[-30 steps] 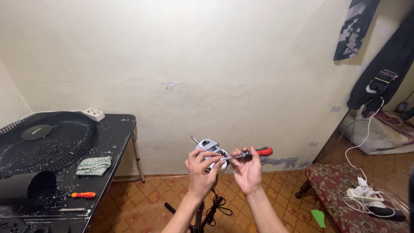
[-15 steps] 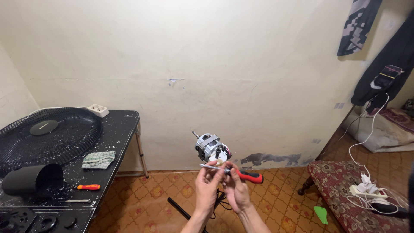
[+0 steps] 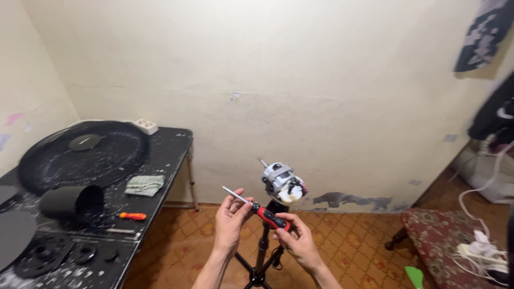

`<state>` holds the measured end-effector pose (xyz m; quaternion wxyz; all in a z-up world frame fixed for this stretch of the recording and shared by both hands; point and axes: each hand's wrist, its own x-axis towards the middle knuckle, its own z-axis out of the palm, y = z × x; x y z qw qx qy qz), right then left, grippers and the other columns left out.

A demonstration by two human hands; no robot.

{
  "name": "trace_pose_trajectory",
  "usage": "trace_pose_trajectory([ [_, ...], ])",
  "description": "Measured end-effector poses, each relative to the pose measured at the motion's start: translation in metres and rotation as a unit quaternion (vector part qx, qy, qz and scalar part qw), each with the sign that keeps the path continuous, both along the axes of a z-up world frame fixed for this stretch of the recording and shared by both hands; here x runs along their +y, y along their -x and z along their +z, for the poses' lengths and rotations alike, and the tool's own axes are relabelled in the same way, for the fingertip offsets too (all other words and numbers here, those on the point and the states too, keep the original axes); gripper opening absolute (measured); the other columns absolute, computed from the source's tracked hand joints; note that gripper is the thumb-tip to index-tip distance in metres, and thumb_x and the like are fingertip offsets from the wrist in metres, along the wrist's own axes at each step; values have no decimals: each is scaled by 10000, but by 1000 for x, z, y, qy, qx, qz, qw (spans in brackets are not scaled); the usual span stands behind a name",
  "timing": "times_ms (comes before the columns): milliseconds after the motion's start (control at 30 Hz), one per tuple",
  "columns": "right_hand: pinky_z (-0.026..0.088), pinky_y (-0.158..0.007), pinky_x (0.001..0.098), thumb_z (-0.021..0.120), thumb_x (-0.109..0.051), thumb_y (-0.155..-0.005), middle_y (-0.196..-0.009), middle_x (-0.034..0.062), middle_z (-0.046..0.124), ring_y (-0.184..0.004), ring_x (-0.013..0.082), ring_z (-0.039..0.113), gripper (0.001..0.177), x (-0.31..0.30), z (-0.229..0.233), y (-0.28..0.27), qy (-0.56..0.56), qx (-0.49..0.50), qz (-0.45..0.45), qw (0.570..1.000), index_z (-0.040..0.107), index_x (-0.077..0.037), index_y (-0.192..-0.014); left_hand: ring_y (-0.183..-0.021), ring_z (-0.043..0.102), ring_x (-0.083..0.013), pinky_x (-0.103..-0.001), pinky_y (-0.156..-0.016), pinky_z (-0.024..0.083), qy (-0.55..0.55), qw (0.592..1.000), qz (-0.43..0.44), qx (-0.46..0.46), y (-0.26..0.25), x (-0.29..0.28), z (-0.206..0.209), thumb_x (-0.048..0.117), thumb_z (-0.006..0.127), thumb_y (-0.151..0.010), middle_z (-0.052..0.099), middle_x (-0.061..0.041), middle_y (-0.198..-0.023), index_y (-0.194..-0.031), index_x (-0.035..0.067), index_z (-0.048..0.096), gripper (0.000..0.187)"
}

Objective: The person uses a screwdriver to tighten screws on a small electric motor mounted on a tripod. They rotate the motor to access different sides and continue adjusting the screws throughout the clip.

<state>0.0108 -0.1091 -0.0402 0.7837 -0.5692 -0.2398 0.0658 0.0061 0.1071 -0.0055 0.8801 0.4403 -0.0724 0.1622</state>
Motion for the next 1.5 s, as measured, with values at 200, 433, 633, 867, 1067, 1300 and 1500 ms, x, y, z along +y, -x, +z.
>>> trace_pose_trajectory([
  [200,553,-889,300,756,37,-869,-1159,110,718,-1035,212,692,376,85,6,4,147,-259,-117,948,668,-24,-1229,-938,711,-131,-277,-778,595,-6,991,60,120,21,52,-17,191,688,-949,715,-46,-1047,-1412,3,582,511],
  [433,561,-867,314,795,-62,-835,-1396,127,594,-1216,271,635,526,148,23,2,210,-389,-111,890,618,-87,-1329,-867,688,-102,-264,-727,579,-11,988,107,111,24,119,-37,150,740,-892,712,-46,-996,-1434,78,505,594],
  [633,579,-832,298,764,-108,-858,-1414,95,541,-1159,236,623,500,131,27,-12,300,-342,-120,883,601,-128,-1330,-880,668,-101,-262,-713,559,-52,969,183,160,21,189,-71,107,719,-894,706,-52,-1019,-1458,75,492,609],
  [867,541,-940,353,743,-70,-818,-1299,112,589,-1201,251,606,372,87,38,-8,294,-438,-191,828,684,-83,-1185,-882,667,-166,-342,-784,644,-67,910,309,270,-10,262,-74,44,757,-858,598,-91,-1022,-1556,152,180,912],
  [1067,544,-690,241,522,109,-778,-1179,130,539,-876,140,605,276,20,-6,-51,52,-384,-402,830,593,-10,-1017,-772,696,-214,-311,-663,583,-231,873,311,295,-34,313,-81,93,672,-896,693,-92,-1168,-1456,202,581,578],
  [1300,469,-874,210,469,173,-932,-1047,97,531,-926,94,510,226,-35,-95,-123,-95,-229,-453,856,413,-40,-983,-867,714,-257,-312,-676,550,-372,833,311,267,-49,339,-85,184,941,-669,737,-179,-1126,-1430,62,560,860],
  [1500,494,-884,237,496,171,-974,-977,116,556,-883,123,558,208,-24,-121,-128,32,-232,-485,842,435,-22,-924,-959,691,-269,-333,-608,620,-440,796,273,312,-69,335,-74,241,1018,-561,560,-219,-1294,-1518,39,387,1164],
])
